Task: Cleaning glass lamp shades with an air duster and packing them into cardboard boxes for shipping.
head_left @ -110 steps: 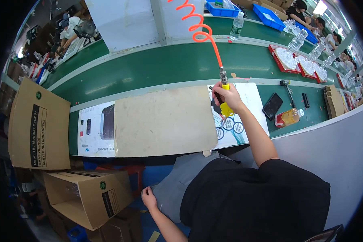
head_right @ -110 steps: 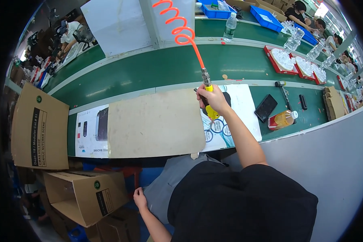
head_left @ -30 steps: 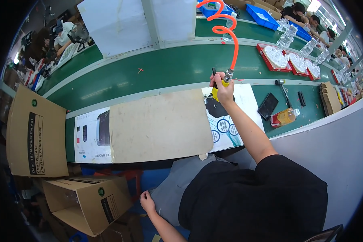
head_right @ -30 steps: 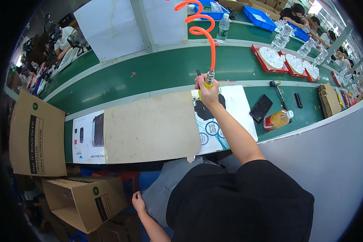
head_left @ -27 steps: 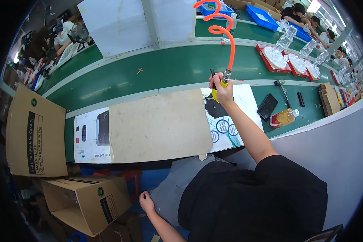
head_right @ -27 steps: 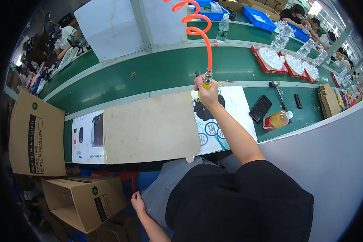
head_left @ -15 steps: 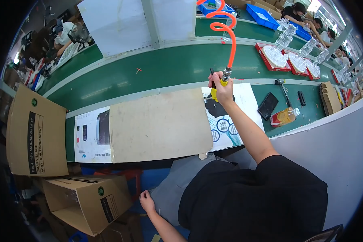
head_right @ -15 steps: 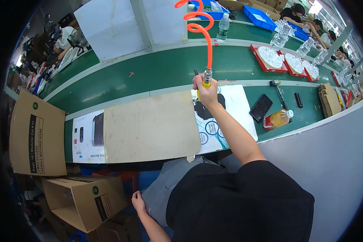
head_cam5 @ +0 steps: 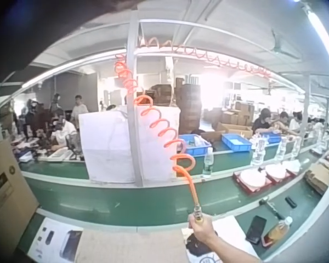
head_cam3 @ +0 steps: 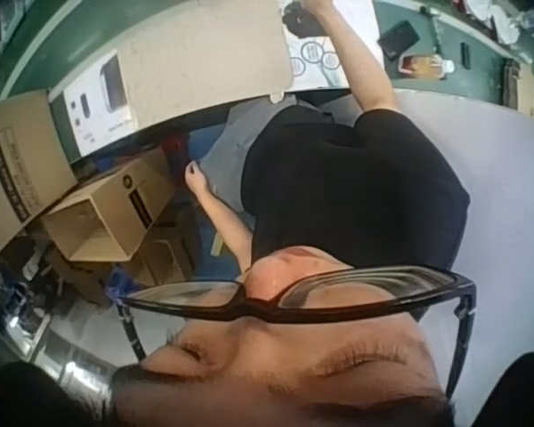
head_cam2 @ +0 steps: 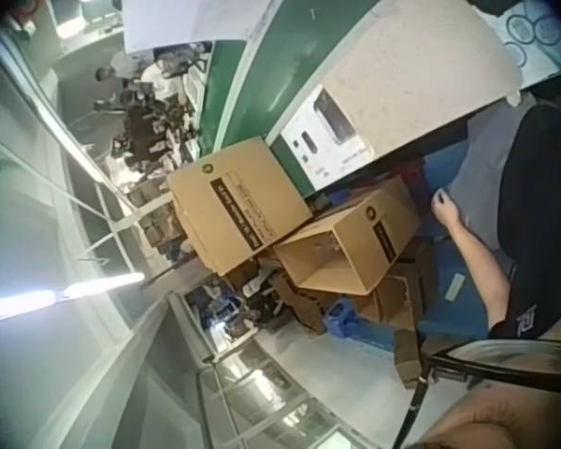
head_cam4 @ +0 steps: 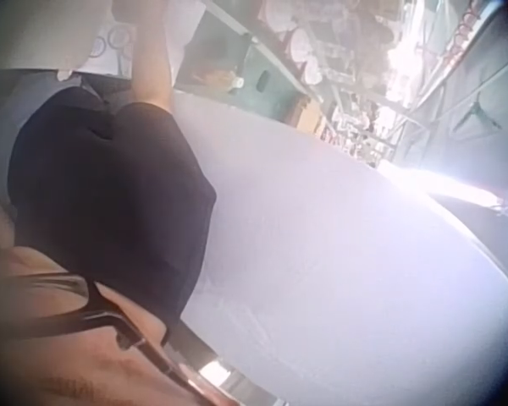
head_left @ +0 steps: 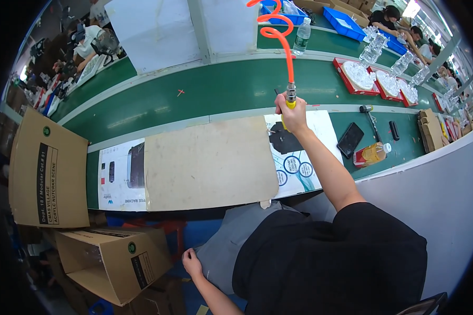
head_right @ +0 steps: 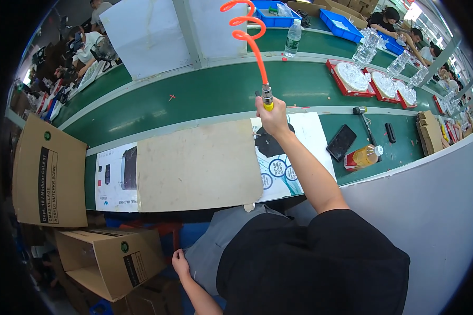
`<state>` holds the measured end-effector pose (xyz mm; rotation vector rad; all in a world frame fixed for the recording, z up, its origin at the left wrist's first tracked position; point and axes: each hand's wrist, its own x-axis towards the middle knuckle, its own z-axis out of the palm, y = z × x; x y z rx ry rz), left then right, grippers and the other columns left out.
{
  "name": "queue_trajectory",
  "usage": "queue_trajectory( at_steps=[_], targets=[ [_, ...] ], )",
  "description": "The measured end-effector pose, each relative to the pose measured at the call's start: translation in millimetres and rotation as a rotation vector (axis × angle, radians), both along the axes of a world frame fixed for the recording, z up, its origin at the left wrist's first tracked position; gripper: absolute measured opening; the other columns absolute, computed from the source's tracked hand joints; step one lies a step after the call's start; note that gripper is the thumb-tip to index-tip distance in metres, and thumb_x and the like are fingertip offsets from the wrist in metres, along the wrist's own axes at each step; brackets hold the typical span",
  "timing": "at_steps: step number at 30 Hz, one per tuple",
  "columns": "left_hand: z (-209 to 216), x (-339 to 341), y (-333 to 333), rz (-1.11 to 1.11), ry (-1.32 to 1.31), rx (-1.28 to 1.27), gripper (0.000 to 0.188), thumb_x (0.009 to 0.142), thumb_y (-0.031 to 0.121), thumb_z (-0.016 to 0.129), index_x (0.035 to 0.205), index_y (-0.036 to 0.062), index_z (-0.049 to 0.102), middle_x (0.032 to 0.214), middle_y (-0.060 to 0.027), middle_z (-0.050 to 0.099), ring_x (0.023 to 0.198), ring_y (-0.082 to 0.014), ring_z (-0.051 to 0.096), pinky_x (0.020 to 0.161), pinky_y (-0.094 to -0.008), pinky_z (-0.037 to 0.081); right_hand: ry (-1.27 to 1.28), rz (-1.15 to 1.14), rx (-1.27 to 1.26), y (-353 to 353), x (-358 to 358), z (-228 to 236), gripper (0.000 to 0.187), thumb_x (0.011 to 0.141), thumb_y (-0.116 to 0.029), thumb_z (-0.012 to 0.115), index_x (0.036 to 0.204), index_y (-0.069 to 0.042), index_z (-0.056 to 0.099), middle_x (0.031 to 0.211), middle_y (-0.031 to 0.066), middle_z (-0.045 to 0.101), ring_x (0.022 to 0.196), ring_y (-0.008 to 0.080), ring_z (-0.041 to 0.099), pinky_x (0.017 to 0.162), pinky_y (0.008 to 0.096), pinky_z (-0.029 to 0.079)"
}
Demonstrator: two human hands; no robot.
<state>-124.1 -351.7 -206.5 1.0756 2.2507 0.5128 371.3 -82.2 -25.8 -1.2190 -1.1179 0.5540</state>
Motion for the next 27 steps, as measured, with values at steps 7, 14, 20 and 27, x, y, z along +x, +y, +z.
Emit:
queue_trajectory(
  at_steps=[7,14,20,27],
  targets=[
    [-2.3,-6.2,-1.6,-0.024,0.015,0.03,0.027,0.091,0.025,0.054,0.1,0.0026,0.067,0.106,-0.0143,0.064,0.099,-0.0332,0.059,0.088,-0.0391,0.044,0.043,-0.089,-0.015,-15.8,15.1,7.1,0.029,0.093,-0.021,0.058,0.075,0.002,0.06,0.06,0.0047,0.058,0.053,0.0105,0.053,0.052,0.0264,0.043],
    [3.0,-8.9,10.0,-0.055,-0.035,0.04,0.025,0.092,0.02,0.054,0.101,0.0002,0.065,0.101,-0.0136,0.066,0.095,-0.029,0.061,0.085,-0.0356,0.046,0.237,-0.012,0.071,0.8,-4.2,-6.4,0.023,0.095,-0.013,0.052,0.077,0.001,0.058,0.06,0.004,0.057,0.057,0.0088,0.052,0.055,0.0245,0.042],
    [46.2,20.0,51.4,0.007,-0.189,0.408,0.019,0.092,0.007,0.05,0.104,-0.0042,0.062,0.099,-0.0137,0.066,0.092,-0.0227,0.062,0.085,-0.0339,0.047,0.228,-0.027,-0.048,-0.6,10.8,-5.2,0.018,0.094,-0.011,0.051,0.08,0.0,0.056,0.075,0.0065,0.058,0.064,0.0107,0.056,0.059,0.0262,0.046],
    [80.2,58.6,183.5,-0.28,0.226,0.521,0.039,0.091,0.008,0.049,0.129,-0.0034,0.048,0.131,-0.0211,0.051,0.121,-0.0359,0.048,0.104,-0.0424,0.035,-0.293,-0.243,0.026,6.5,40.4,-4.7,0.019,0.091,-0.009,0.053,0.076,0.0,0.059,0.076,0.0072,0.06,0.067,0.0143,0.055,0.064,0.0295,0.045]
  ],
)
